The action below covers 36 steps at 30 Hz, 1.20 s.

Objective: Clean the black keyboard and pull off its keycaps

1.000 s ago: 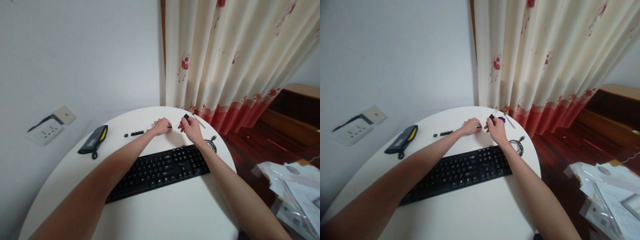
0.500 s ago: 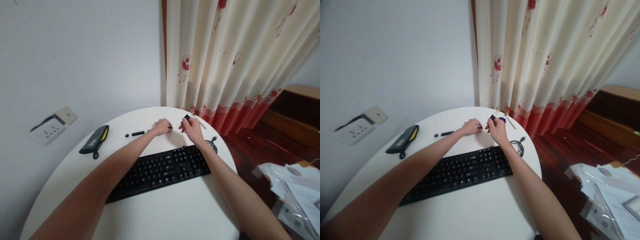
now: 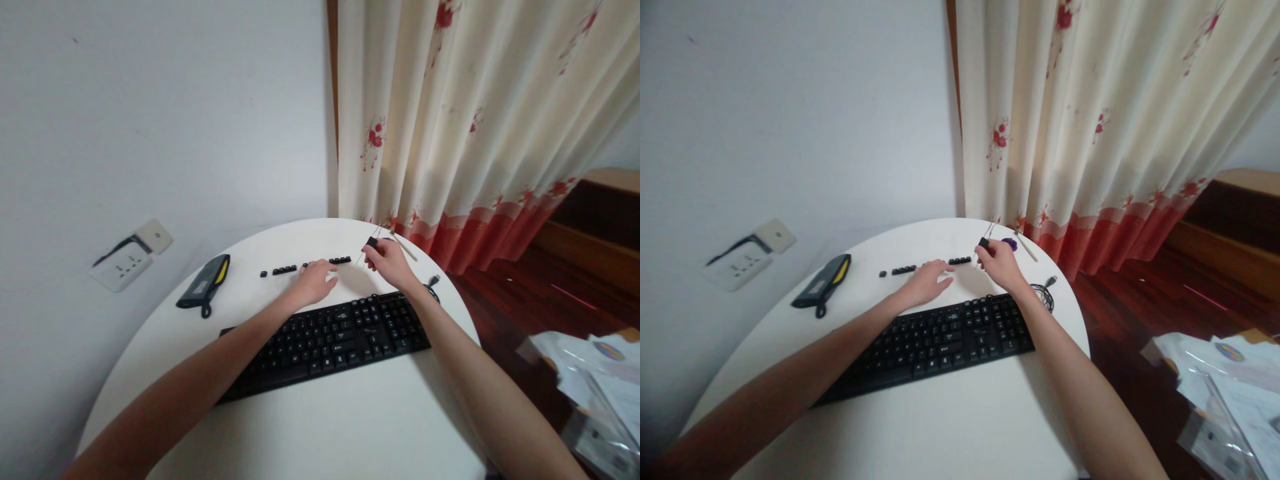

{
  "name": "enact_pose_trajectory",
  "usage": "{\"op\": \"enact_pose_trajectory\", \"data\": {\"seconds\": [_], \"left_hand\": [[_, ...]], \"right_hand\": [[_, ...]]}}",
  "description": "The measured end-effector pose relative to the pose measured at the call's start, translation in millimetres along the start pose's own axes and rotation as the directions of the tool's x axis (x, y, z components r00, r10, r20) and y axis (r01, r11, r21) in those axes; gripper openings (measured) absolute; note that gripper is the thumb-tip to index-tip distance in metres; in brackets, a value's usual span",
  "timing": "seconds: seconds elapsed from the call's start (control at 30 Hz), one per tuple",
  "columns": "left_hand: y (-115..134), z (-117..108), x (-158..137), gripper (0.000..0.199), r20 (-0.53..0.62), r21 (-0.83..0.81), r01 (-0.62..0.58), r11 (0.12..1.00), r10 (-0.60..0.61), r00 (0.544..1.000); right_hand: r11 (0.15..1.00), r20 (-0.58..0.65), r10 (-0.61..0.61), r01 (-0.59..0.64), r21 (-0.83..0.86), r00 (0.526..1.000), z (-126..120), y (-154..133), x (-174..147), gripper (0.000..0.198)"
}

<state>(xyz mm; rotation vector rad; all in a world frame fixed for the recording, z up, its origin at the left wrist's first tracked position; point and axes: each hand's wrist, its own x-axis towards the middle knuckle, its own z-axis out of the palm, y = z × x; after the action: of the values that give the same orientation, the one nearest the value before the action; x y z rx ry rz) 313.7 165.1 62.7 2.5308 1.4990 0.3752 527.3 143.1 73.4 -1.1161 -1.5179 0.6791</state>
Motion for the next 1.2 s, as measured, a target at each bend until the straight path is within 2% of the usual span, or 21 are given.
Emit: {"op": "enact_pose_trajectory", "data": {"seconds": [0.1,0.17,0.27,0.37,0.47,0.53,0.77,1.03,1.2], "left_hand": [[14,4,-30,0.029,0.108,-0.051,-0.042,0.998,0.048,0.993],[22,7,-40,0.03,0.122,-0.134,-0.074,0.988,0.091,0.988],[29,15,-41,0.026,0.105,-0.316,-0.099,0.943,0.138,0.985],[30,25,-37,0.016,0.115,-0.509,-0.058,0.859,0.134,0.984],[28,33,-37,0.013,0.111,-0.62,-0.001,0.785,0.089,0.99],[27,36,-39,0.012,0.096,-0.641,0.018,0.767,0.058,0.994],[27,39,-42,0.013,0.004,-0.637,-0.069,0.767,0.093,0.996],[30,38,-42,0.012,0.02,-0.611,-0.014,0.791,0.033,0.999],[29,38,-42,0.011,0.013,-0.627,-0.019,0.779,0.035,0.999]], "right_hand": [[0.999,0.204,-0.03,0.026,0.023,0.979,-1,0,-4,0.026],[0.999,0.337,-0.015,0.002,0.039,0.941,-3,-1,-7,0.027],[0.999,0.481,0.018,-0.032,0.02,0.877,-5,-4,-12,0.028],[0.999,0.562,0.051,-0.047,-0.022,0.826,-6,-8,-16,0.028],[0.998,0.597,0.064,-0.043,-0.05,0.8,-6,-10,-18,0.027],[0.998,0.606,0.062,-0.037,-0.053,0.793,-6,-10,-18,0.027],[0.999,0.621,0.033,-0.013,-0.037,0.783,-4,-11,-20,0.028],[0.993,0.705,0.05,0.04,-0.11,0.707,-3,-20,-24,0.024],[0.977,0.701,0.036,0.124,-0.176,0.712,-4,-18,-24,0.021]]}}
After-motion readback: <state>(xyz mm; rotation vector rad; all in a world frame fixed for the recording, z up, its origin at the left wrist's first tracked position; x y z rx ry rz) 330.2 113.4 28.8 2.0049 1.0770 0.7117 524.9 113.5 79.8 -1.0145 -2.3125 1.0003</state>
